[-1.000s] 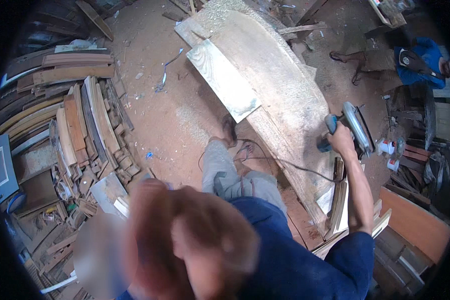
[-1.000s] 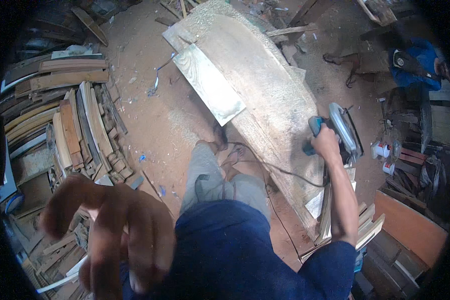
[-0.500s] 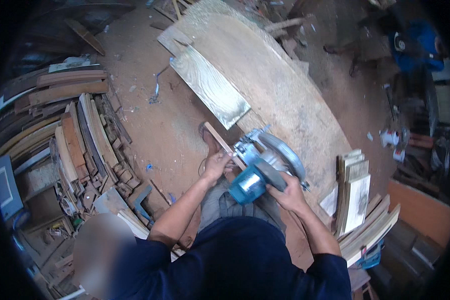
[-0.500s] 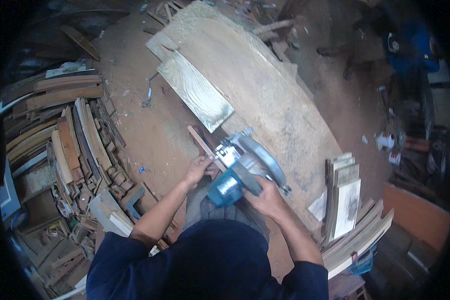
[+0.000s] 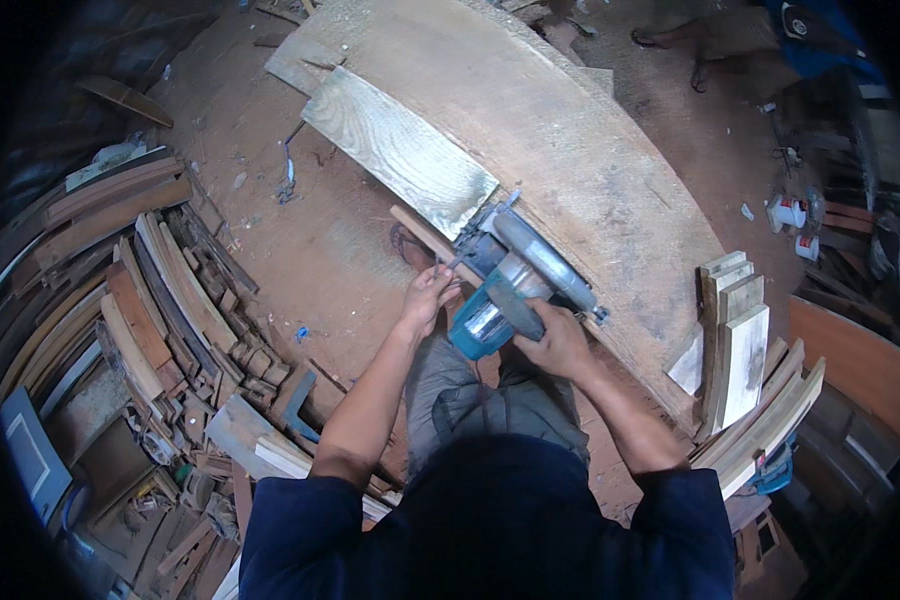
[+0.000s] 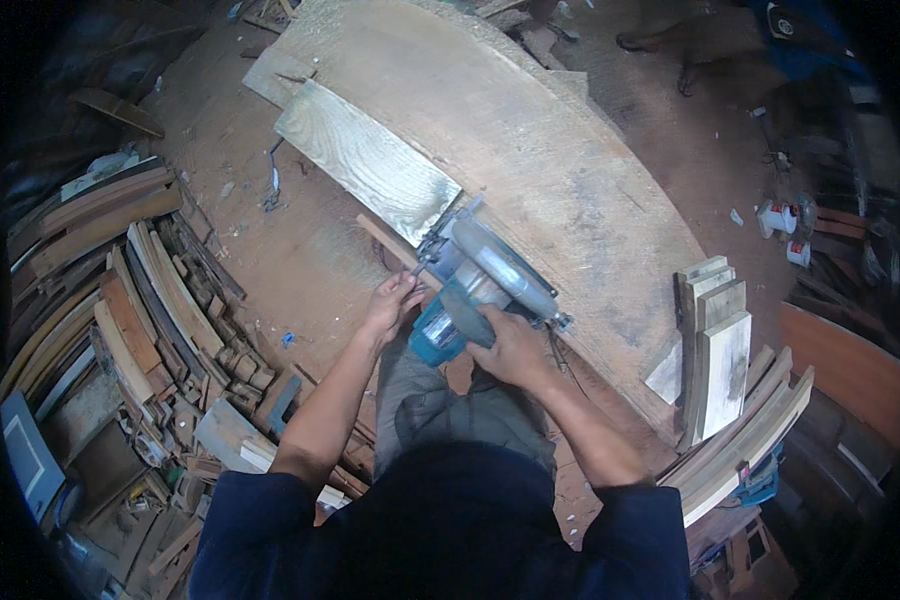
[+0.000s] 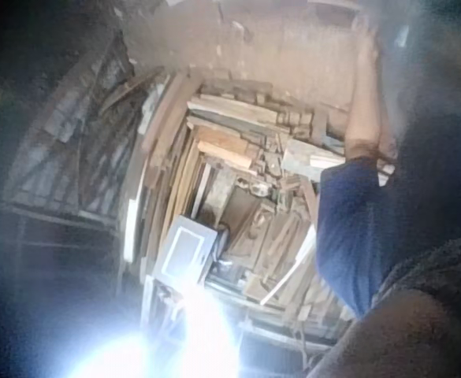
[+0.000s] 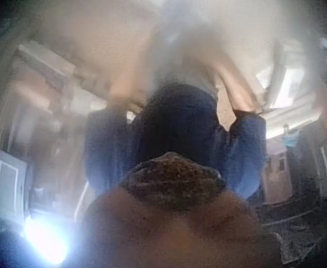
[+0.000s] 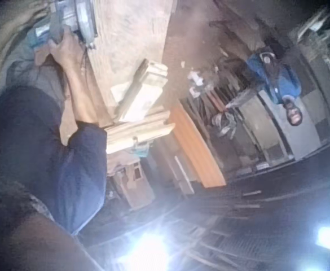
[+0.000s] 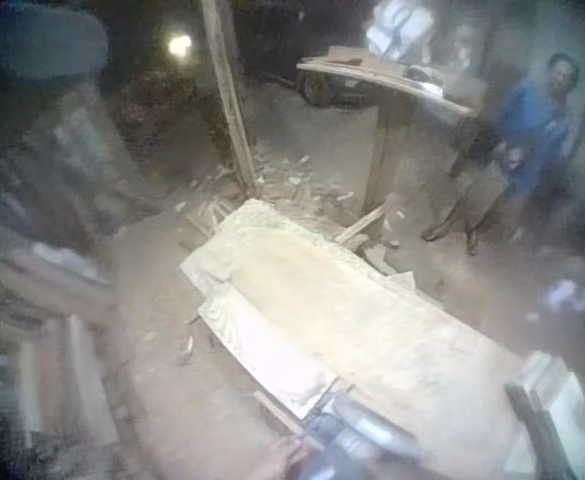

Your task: The person uses a circular saw to cut a piece of wood on a workbench. They position the wood, operate the saw to make a cut, and then move the cut piece aside. The process is repeated with different pieces of wood.

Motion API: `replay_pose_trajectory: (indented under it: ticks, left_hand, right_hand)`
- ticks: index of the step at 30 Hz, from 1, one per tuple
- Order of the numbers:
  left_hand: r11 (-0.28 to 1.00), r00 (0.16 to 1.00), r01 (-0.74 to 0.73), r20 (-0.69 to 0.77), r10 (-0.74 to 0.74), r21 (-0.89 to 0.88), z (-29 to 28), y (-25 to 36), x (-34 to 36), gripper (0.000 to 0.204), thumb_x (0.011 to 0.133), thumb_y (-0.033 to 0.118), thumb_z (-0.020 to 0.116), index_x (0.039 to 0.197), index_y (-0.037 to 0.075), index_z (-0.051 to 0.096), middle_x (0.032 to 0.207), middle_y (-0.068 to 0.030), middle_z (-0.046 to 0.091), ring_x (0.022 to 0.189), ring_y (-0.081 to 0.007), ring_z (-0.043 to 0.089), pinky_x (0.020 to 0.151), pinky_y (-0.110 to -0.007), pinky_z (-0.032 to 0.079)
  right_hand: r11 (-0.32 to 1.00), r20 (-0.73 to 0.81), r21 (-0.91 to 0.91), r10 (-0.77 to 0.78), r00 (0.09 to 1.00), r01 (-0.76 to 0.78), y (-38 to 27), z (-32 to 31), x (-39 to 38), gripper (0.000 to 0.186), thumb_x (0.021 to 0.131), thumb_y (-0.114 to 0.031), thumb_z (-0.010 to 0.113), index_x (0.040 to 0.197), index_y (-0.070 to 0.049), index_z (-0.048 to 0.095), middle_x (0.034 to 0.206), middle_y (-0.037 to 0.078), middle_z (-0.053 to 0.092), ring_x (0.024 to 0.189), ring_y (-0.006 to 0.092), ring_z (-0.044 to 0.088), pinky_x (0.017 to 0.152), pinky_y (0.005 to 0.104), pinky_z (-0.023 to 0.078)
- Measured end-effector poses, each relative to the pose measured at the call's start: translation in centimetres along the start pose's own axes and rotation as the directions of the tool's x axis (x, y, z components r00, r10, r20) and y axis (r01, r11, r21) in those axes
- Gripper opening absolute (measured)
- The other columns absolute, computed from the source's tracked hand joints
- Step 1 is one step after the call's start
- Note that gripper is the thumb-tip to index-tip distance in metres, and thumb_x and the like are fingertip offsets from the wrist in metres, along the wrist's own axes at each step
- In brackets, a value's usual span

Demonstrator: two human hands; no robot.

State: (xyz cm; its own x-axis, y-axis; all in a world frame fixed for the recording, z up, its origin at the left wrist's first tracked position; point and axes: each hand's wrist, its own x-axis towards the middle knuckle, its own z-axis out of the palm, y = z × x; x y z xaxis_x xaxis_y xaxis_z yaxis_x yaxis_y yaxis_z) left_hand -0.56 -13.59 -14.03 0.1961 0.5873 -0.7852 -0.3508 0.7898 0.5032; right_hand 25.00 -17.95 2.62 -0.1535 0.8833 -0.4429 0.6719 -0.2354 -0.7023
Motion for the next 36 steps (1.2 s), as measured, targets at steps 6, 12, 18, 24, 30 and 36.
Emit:
replay_pose_trajectory:
  ticks: [6, 12, 18, 24, 30, 36]
  left_hand:
    - [0.995, 0.999, 0.032, 0.014, -0.031, -0.092, 0.7, 1.1, 1.5, 0.022, 0.098, 0.016, 0.065, 0.116, 0.005, 0.057, 0.106, -0.0059, 0.065, 0.099, -0.0169, 0.064, 0.090, -0.034, 0.055]
    - [0.996, 1.000, -0.002, -0.012, 0.001, -0.084, 0.2, 2.4, 2.9, 0.016, 0.097, 0.015, 0.066, 0.109, 0.008, 0.059, 0.102, -0.0053, 0.066, 0.099, -0.0172, 0.064, 0.091, -0.036, 0.054]
    - [0.996, 0.999, 0.014, -0.047, -0.018, -0.091, -1.1, 3.1, 4.2, 0.015, 0.097, 0.015, 0.066, 0.109, 0.009, 0.060, 0.102, -0.0057, 0.067, 0.099, -0.0182, 0.065, 0.091, -0.037, 0.054]
    - [0.998, 0.998, 0.002, -0.058, -0.005, -0.064, -0.8, 5.1, 4.4, 0.017, 0.097, 0.013, 0.065, 0.111, 0.007, 0.058, 0.102, -0.0066, 0.066, 0.099, -0.0191, 0.065, 0.091, -0.036, 0.054]
    - [0.996, 0.998, -0.006, -0.059, 0.001, -0.092, -2.3, 5.8, 5.7, 0.015, 0.097, 0.011, 0.064, 0.110, 0.006, 0.058, 0.098, -0.0056, 0.065, 0.095, -0.0184, 0.065, 0.088, -0.035, 0.055]
    - [0.999, 0.998, -0.028, -0.050, 0.026, -0.034, -2.0, 7.5, 5.8, 0.009, 0.099, 0.012, 0.061, 0.105, 0.005, 0.061, 0.095, -0.0071, 0.066, 0.092, -0.0184, 0.066, 0.086, -0.033, 0.057]
  right_hand:
    - [0.992, -0.064, 0.067, -0.099, 0.993, 0.103, -1.4, -1.6, 2.2, 0.049, 0.071, -0.013, 0.078, 0.115, 0.001, 0.062, 0.093, 0.024, 0.069, 0.090, 0.0413, 0.068, 0.079, 0.0441, 0.054]
    - [0.999, -0.044, 0.018, -0.033, 0.999, 0.033, -1.4, -1.2, 3.6, 0.052, 0.074, -0.019, 0.079, 0.120, -0.003, 0.061, 0.099, 0.026, 0.069, 0.093, 0.0423, 0.068, 0.080, 0.0471, 0.054]
    - [0.996, 0.057, -0.070, 0.060, 0.997, -0.056, 0.2, 0.7, 4.4, 0.058, 0.080, -0.036, 0.076, 0.129, -0.013, 0.057, 0.104, 0.022, 0.069, 0.097, 0.0406, 0.067, 0.082, 0.0475, 0.054]
    - [0.999, 0.036, -0.044, 0.010, 0.999, -0.008, 0.1, 1.1, 5.5, 0.056, 0.082, -0.038, 0.074, 0.129, -0.012, 0.057, 0.105, 0.021, 0.069, 0.097, 0.0403, 0.067, 0.082, 0.0480, 0.054]
    - [1.000, 0.011, 0.010, -0.028, 1.000, 0.028, -2.6, -0.1, 6.9, 0.057, 0.080, -0.034, 0.075, 0.125, -0.004, 0.057, 0.107, 0.023, 0.069, 0.097, 0.0411, 0.067, 0.083, 0.0492, 0.053]
    - [0.998, -0.027, 0.054, -0.043, 0.999, 0.045, -2.8, 0.6, 8.1, 0.054, 0.077, -0.030, 0.077, 0.121, -0.004, 0.059, 0.104, 0.023, 0.069, 0.094, 0.0418, 0.067, 0.082, 0.0495, 0.054]
